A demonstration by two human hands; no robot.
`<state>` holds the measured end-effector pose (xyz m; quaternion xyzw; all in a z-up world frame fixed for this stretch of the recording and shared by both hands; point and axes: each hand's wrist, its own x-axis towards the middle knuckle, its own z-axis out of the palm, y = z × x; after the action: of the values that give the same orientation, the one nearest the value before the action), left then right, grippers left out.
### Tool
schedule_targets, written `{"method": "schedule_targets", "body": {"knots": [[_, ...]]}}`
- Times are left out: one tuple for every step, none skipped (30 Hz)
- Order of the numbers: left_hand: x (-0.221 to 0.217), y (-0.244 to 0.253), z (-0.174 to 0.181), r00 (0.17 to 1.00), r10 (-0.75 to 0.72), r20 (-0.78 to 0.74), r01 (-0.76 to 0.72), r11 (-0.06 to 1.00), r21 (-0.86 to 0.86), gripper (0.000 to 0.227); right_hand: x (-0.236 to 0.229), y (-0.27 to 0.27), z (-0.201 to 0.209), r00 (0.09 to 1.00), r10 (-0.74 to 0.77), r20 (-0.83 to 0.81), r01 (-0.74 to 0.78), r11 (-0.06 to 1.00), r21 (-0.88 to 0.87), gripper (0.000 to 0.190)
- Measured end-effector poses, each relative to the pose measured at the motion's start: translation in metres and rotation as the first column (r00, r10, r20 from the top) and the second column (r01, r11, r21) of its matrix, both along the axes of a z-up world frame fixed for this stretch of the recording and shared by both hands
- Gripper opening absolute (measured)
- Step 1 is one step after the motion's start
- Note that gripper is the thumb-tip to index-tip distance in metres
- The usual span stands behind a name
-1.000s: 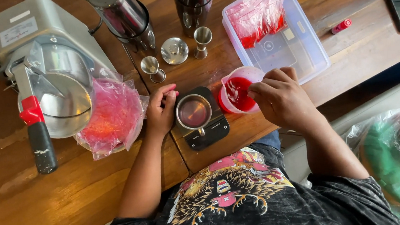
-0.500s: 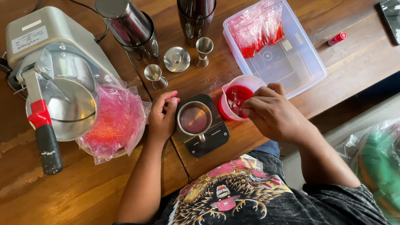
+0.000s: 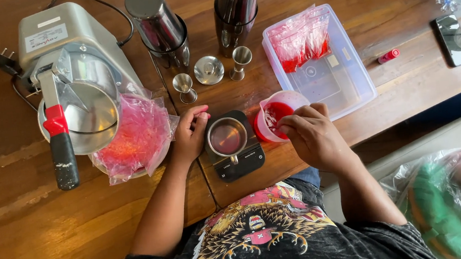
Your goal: The person stirs a red liquid in a plastic container, pours it into a metal cup on a digital scale, and then fills a small plastic bag with the liquid. The person seals the bag and places it into a plastic bin with other filled bags.
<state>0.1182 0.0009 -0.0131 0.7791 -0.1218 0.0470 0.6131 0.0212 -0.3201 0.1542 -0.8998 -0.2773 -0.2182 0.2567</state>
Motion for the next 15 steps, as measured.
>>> {"method": "schedule_targets", "body": {"knots": [[-0.002,0.0,-0.001,1.0,0.001,0.002,-0.001,1.0,-0.001,0.027,-0.002,-0.003,0.0,1.0,0.001,0.002,-0.001,1.0,-0.001,0.018],[-0.001,0.0,-0.002,1.0,0.001,-0.003,-0.001,1.0,-0.004,0.028,-0.002,-0.006,0.0,1.0,-0.001,-0.004,0.001,1.0,-0.012,0.019],[0.0,0.0,-0.002,1.0,0.001,-0.009,-0.001,1.0,-0.007,0.028,-0.002,-0.009,0.0,1.0,-0.004,-0.011,0.004,1.0,-0.024,0.02],[0.0,0.0,-0.003,1.0,0.006,-0.007,-0.006,1.0,-0.007,0.028,-0.001,-0.012,-0.002,1.0,0.0,-0.009,-0.001,1.0,-0.024,0.02],[0.001,0.0,-0.005,1.0,0.002,-0.006,-0.002,1.0,-0.015,0.028,0.0,-0.015,-0.006,1.0,-0.018,0.023,0.019,0.997,-0.071,0.019],[0.0,0.001,-0.006,1.0,-0.004,-0.007,0.004,1.0,-0.02,0.028,-0.001,-0.017,-0.009,0.998,-0.037,0.053,0.043,0.992,-0.115,0.018],[0.0,0.001,-0.005,1.0,-0.002,-0.007,0.002,1.0,-0.018,0.028,0.001,-0.017,-0.01,0.998,-0.036,0.053,0.041,0.993,-0.113,0.018],[0.0,0.001,-0.004,1.0,-0.004,-0.021,0.004,1.0,-0.023,0.029,0.003,-0.017,-0.011,0.996,-0.067,0.06,0.074,0.988,-0.139,0.02],[0.0,0.002,-0.003,0.999,-0.006,-0.034,0.005,1.0,-0.027,0.029,0.005,-0.017,-0.011,0.993,-0.097,0.068,0.107,0.98,-0.165,0.023],[0.0,0.002,-0.004,0.999,-0.005,-0.033,0.004,1.0,-0.026,0.029,0.008,-0.015,-0.013,0.993,-0.096,0.069,0.106,0.981,-0.163,0.023],[0.001,0.002,-0.005,0.999,-0.002,-0.033,0.001,1.0,-0.026,0.029,0.011,-0.012,-0.014,0.992,-0.099,0.078,0.11,0.982,-0.155,0.022],[0.001,0.001,-0.006,0.999,-0.001,-0.035,0.0,1.0,-0.026,0.029,0.014,-0.01,-0.015,0.991,-0.103,0.086,0.115,0.983,-0.146,0.021],[0.001,0.002,-0.005,0.999,-0.001,-0.035,0.0,1.0,-0.025,0.029,0.013,-0.006,-0.014,0.991,-0.103,0.086,0.115,0.983,-0.145,0.021],[0.0,0.002,-0.005,0.999,0.0,-0.041,-0.001,1.0,-0.026,0.029,0.013,-0.002,-0.012,0.996,-0.079,0.047,0.083,0.992,-0.095,0.021],[0.0,0.001,-0.004,0.999,0.0,-0.046,-0.001,1.0,-0.027,0.029,0.013,0.002,-0.01,0.999,-0.052,0.009,0.053,0.998,-0.044,0.021]]}}
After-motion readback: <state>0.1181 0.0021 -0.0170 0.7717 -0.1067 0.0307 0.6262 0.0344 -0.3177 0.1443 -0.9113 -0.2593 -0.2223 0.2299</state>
